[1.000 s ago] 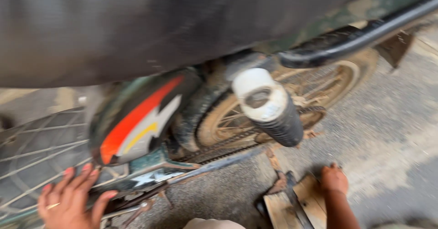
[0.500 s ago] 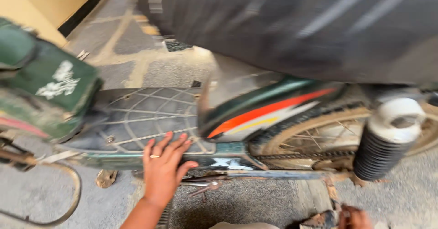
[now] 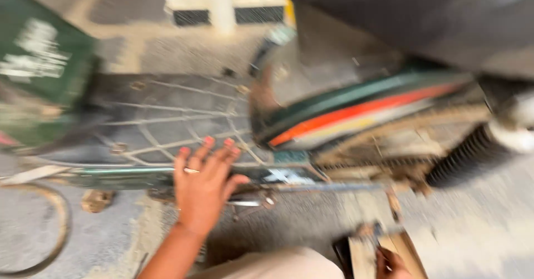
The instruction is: Replacing or reattaching a chain guard and other body panels on a motorcycle.
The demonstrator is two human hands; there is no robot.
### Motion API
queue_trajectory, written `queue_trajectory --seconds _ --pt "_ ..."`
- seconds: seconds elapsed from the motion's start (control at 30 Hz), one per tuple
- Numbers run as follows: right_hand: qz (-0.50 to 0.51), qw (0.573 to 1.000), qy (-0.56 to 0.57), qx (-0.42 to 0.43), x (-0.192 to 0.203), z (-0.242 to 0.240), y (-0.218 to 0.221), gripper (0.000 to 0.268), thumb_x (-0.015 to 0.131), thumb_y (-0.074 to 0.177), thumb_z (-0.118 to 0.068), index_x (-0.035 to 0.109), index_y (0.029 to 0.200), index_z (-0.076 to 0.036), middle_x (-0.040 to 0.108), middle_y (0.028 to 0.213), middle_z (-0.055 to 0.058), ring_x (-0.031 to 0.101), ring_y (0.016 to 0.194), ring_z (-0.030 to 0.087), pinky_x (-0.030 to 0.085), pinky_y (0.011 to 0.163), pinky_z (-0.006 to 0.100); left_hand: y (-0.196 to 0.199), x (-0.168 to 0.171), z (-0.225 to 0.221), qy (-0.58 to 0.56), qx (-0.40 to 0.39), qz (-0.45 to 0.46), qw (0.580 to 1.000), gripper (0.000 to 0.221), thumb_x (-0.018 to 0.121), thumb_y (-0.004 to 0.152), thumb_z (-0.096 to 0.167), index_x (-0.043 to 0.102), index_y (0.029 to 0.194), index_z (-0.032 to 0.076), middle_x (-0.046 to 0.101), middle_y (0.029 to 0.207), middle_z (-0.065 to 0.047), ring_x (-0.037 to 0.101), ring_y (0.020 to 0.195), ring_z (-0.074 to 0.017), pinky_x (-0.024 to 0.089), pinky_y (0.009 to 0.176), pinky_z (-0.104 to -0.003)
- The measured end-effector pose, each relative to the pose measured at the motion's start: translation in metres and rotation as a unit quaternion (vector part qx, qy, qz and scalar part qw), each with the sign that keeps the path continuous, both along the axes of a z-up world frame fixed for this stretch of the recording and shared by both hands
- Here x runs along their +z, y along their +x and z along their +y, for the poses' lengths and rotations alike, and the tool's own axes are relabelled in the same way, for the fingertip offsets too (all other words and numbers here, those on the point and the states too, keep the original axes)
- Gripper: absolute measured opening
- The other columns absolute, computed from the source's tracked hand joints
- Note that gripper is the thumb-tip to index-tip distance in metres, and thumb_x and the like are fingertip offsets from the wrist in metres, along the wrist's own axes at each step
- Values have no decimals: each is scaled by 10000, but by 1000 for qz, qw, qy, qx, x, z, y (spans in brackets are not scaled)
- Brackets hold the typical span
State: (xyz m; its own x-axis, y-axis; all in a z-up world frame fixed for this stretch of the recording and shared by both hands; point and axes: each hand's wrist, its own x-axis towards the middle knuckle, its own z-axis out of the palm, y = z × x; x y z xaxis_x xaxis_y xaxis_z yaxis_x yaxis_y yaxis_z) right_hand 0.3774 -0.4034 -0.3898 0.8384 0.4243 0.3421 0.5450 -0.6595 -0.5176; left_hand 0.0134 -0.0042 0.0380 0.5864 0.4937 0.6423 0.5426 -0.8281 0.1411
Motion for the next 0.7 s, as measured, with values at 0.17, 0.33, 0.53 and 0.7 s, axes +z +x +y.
queue_trajectory --seconds 0.17,0.33,0.53,0.7 --pt "55 993 -64 -81 122 -8 -76 153 706 955 -258 779 1032 -148 750 916 140 723 765 334 575 704 422 0 -6 -5 23 26 37 999 589 778 825 482 704 1303 146 668 1387 0 514 1390 -290 286 1175 -569" --pt "26 992 -119 31 73 -21 -97 146 661 923 -147 726 1053 -147 728 972 127 696 841 343 563 739 439 -2 -10 -4 23 38 54 998 565 781 909 509 720 1336 145 663 1435 18 496 1428 -252 259 1225 -539" --pt "-101 904 -184 373 -2 33 -149 480 608 780 -122 645 1258 -135 602 1274 199 620 1116 398 570 835 440 4 -2 -9 33 61 73 995 541 800 853 466 730 1265 123 675 1398 6 501 1408 -268 268 1202 -536" --pt "-32 886 -240 395 -6 63 -138 535 573 787 -174 610 1304 -39 516 1356 244 583 1114 411 565 781 437 0 -9 -7 25 68 60 996 526 788 934 495 703 1310 137 655 1438 15 483 1448 -253 245 1234 -524"
